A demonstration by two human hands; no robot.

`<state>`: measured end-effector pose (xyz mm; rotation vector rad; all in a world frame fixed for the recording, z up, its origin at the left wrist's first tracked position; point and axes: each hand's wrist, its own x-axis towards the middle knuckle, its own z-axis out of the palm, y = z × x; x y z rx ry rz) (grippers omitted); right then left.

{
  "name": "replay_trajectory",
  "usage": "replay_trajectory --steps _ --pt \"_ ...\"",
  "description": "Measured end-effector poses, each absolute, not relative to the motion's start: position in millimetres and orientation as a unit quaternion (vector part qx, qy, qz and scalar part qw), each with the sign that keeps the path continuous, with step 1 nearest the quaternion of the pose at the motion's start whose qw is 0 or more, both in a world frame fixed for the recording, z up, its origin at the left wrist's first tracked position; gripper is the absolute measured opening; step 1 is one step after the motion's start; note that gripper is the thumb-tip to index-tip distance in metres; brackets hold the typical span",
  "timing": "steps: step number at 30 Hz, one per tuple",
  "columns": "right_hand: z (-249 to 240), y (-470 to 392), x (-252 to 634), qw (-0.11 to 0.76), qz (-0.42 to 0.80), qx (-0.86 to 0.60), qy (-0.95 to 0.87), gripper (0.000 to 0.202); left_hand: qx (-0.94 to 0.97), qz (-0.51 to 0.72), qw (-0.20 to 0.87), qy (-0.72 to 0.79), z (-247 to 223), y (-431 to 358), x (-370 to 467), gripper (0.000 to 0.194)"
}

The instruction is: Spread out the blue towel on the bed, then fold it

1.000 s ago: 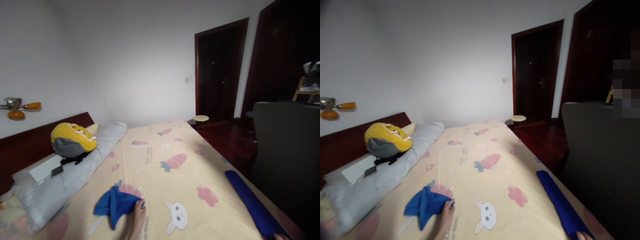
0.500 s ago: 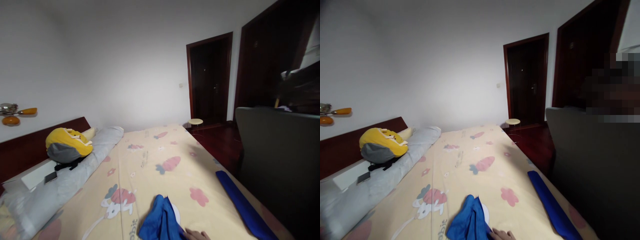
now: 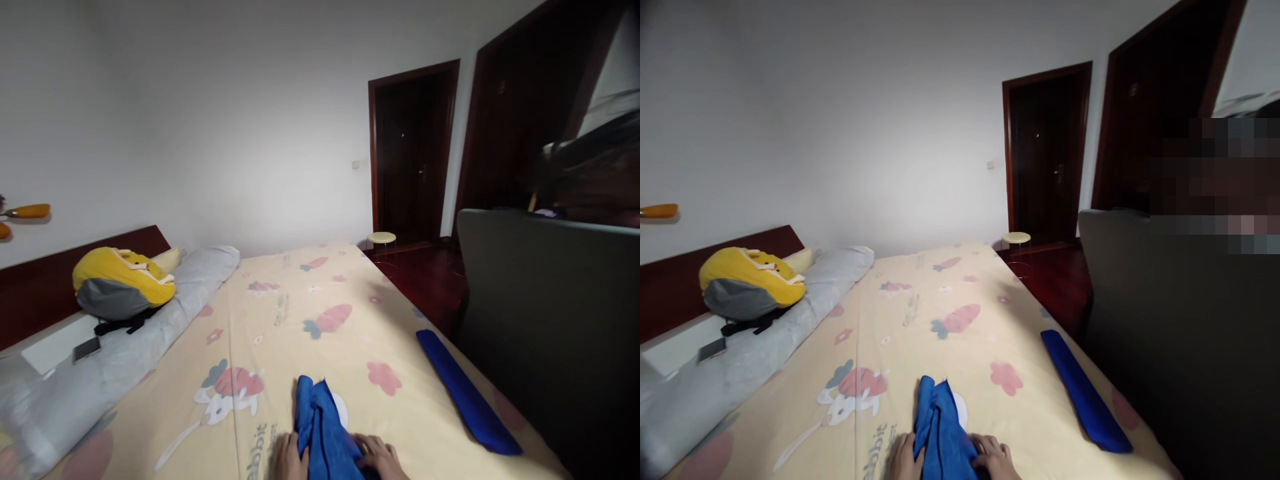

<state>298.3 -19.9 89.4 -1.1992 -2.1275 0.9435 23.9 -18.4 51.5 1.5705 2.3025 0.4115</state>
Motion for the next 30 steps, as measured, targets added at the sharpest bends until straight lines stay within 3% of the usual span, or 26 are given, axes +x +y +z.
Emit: replay_trajectory --steps 5,11,16,21,25,28,30 --pt "71.5 6.2 240.5 0.373 0.427 -0.586 -0.579 0.058 0.564 0.195 0.205 0.776 37.6 -15.9 55.8 0.043" --pt "59.0 21.7 217.0 0.406 0.453 -0.592 -0.528 0.030 0.567 0.217 0.220 0.763 38.9 -25.2 42.5 0.037" --pt "66.5 28.4 246.3 0.459 0.456 -0.587 -0.487 0.030 0.551 0.260 0.189 0.770 57.5 -19.8 3.5 0.045" --pt "87.0 43.5 286.4 0.510 0.451 -0.576 -0.451 0.043 0.485 0.394 0.185 0.758 91.2 0.8 -26.2 0.054" --pt "103.6 54.4 333.2 0.552 0.409 -0.596 -0.416 0.051 0.452 0.419 0.162 0.770 114.9 7.5 -57.7 0.063" --pt "104.2 53.8 371.0 0.554 0.365 -0.638 -0.390 0.052 0.432 0.389 0.148 0.800 117.5 1.4 -77.5 0.057" --pt "98.0 47.8 393.1 0.532 0.337 -0.677 -0.381 0.046 0.424 0.340 0.152 0.826 110.7 -6.2 -84.0 0.042"
